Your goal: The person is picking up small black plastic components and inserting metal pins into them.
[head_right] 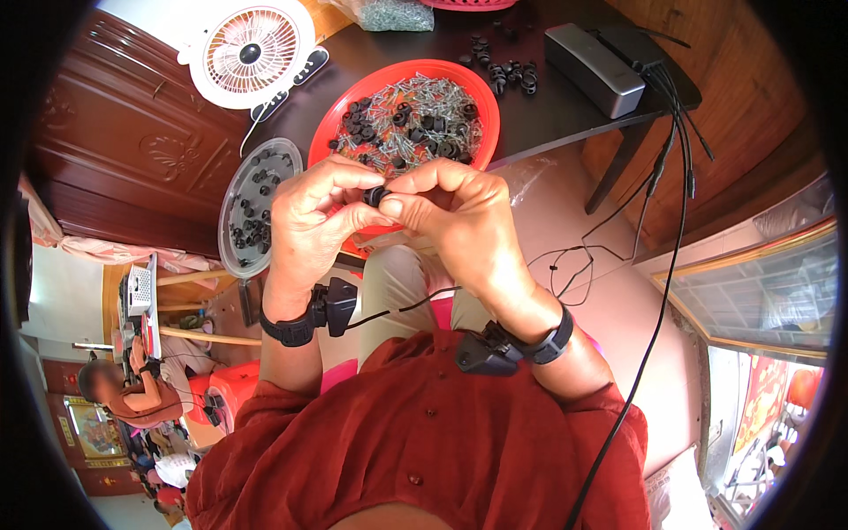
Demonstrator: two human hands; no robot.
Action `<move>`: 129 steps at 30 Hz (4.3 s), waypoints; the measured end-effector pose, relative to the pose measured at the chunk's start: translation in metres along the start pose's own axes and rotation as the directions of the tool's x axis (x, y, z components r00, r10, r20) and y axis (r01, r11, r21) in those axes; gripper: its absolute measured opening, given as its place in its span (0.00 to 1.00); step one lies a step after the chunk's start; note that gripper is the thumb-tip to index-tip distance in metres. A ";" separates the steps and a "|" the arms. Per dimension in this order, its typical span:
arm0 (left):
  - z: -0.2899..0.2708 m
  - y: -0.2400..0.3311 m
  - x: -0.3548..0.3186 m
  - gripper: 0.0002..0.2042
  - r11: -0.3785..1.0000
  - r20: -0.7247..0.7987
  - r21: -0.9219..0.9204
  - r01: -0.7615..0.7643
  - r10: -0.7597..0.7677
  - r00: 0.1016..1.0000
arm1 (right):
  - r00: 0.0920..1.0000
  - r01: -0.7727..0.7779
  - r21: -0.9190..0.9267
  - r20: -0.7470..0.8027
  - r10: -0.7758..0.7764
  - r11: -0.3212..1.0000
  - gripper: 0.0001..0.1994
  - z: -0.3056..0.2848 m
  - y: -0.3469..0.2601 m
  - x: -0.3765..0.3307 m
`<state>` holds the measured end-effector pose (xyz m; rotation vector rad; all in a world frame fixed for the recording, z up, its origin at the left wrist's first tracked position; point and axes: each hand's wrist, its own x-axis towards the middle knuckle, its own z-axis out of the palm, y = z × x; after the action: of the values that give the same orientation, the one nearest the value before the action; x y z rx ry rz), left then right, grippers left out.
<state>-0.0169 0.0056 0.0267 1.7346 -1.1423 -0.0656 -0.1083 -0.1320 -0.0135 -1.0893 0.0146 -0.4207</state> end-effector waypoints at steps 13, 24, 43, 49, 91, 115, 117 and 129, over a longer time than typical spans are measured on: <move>-0.002 0.007 0.005 0.12 0.973 0.033 0.181 -0.140 0.136 0.990 | 0.935 -0.353 0.526 0.229 0.271 0.774 0.04 -0.008 0.008 0.004; -0.004 0.009 0.006 0.12 0.994 0.108 0.036 -0.103 0.099 0.989 | 0.914 -0.395 0.581 0.325 0.242 0.712 0.06 -0.009 0.012 0.005; -0.003 0.010 -0.024 0.12 0.980 0.059 0.107 -0.169 0.163 0.985 | 0.833 -0.520 0.350 0.410 0.372 0.779 0.10 0.003 0.007 -0.004; -0.019 -0.008 -0.074 0.10 0.994 0.229 -0.009 0.109 -0.104 0.968 | 0.944 -0.257 0.042 0.225 0.242 0.965 0.10 0.000 -0.008 0.000; -0.006 -0.051 0.002 0.09 0.748 -0.030 0.661 0.057 -0.050 0.998 | 0.957 0.219 -0.860 0.098 -0.272 0.461 0.08 0.000 0.000 0.051; 0.008 -0.039 0.016 0.11 0.979 -0.153 0.151 0.134 -0.110 0.982 | 0.906 0.345 -0.524 -0.033 -0.423 0.779 0.11 -0.018 0.012 0.035; 0.010 -0.034 0.017 0.09 0.978 -0.165 -0.041 0.206 -0.210 0.964 | 0.911 0.328 -0.506 -0.054 -0.409 0.798 0.09 -0.013 0.009 0.033; 0.016 -0.017 0.015 0.11 0.934 -0.164 -0.320 0.161 -0.222 0.961 | 0.976 0.196 -0.208 -0.057 -0.212 0.958 0.10 -0.008 0.008 0.025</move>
<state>-0.0060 -0.0154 0.0131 1.5328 -0.7695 -0.1767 -0.0848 -0.1441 -0.0192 -1.2790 0.0145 -0.6593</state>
